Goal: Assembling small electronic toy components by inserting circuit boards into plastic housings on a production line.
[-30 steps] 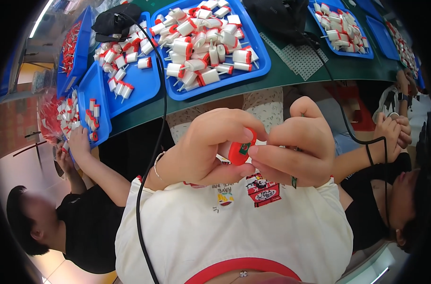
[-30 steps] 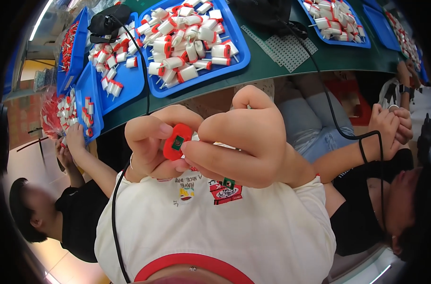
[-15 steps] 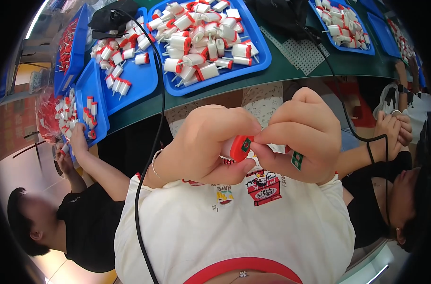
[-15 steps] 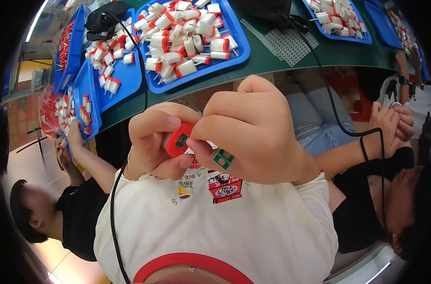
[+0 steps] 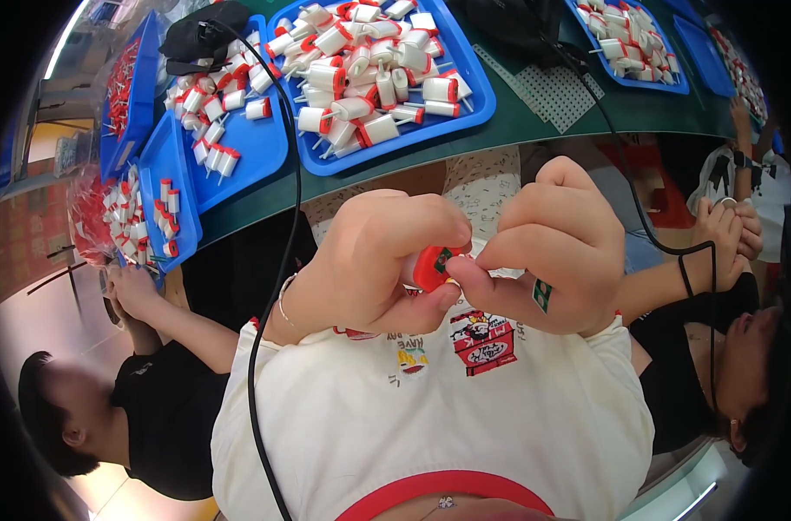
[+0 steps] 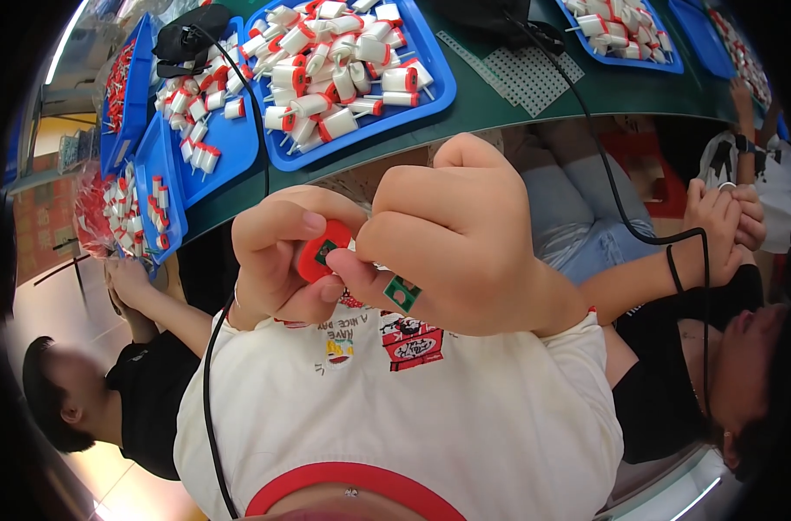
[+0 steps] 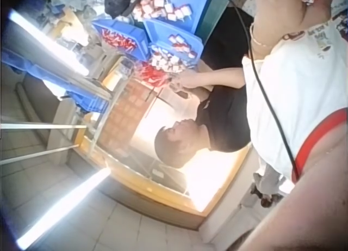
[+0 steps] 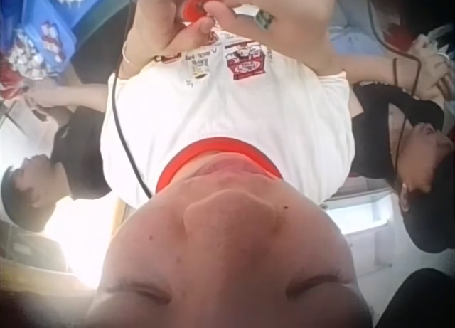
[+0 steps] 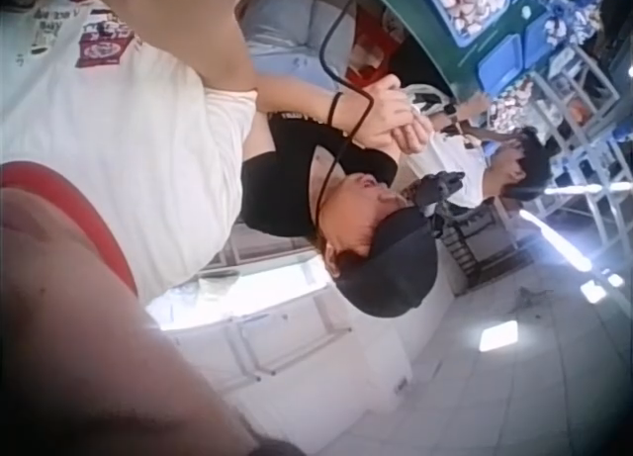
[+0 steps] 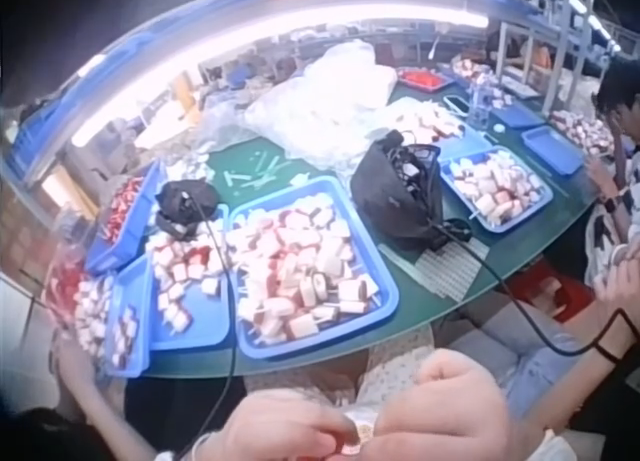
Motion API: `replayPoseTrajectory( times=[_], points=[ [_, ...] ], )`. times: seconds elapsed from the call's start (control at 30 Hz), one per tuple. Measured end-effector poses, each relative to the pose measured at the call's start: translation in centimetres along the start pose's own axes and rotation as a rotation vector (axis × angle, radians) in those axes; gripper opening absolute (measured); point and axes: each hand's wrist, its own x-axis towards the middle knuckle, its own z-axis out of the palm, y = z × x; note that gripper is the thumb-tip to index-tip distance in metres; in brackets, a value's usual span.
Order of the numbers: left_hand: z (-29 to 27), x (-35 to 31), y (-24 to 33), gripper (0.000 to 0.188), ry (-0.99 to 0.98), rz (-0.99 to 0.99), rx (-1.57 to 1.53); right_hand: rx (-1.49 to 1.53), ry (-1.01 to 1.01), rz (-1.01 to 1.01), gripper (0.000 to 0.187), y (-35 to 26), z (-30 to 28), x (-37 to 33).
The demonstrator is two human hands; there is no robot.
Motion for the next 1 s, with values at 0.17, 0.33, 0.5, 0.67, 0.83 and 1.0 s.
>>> replayPoseTrajectory(
  times=[0.17,0.33,0.5,0.67,0.83,1.0],
  points=[
    [-1.2,0.2,0.0,0.043,-0.207,0.111,0.177,-0.051,0.011,-0.037,0.026,-0.2,0.1,-0.4],
    [-0.5,0.0,0.1,0.032,-0.075,0.032,0.173,0.003,-0.014,-0.012,0.029,-0.2,0.3,-0.7],
    [-1.2,0.1,-0.2,0.044,-0.241,0.114,0.232,0.014,0.013,0.011,0.026,-0.3,0.8,-0.8],
    [-0.1,-0.4,-0.2,0.028,-0.044,-0.012,-0.061,0.117,-0.012,0.094,0.022,-0.1,1.0,-0.1],
    [0.7,-0.6,-0.7,0.033,0.032,0.106,-0.093,0.328,0.048,0.135,0.02,0.2,1.5,-0.2],
    [0.4,-0.8,-0.7,0.037,0.027,0.118,-0.093,0.315,0.057,0.142,0.02,0.1,1.6,-0.1]
  ],
)
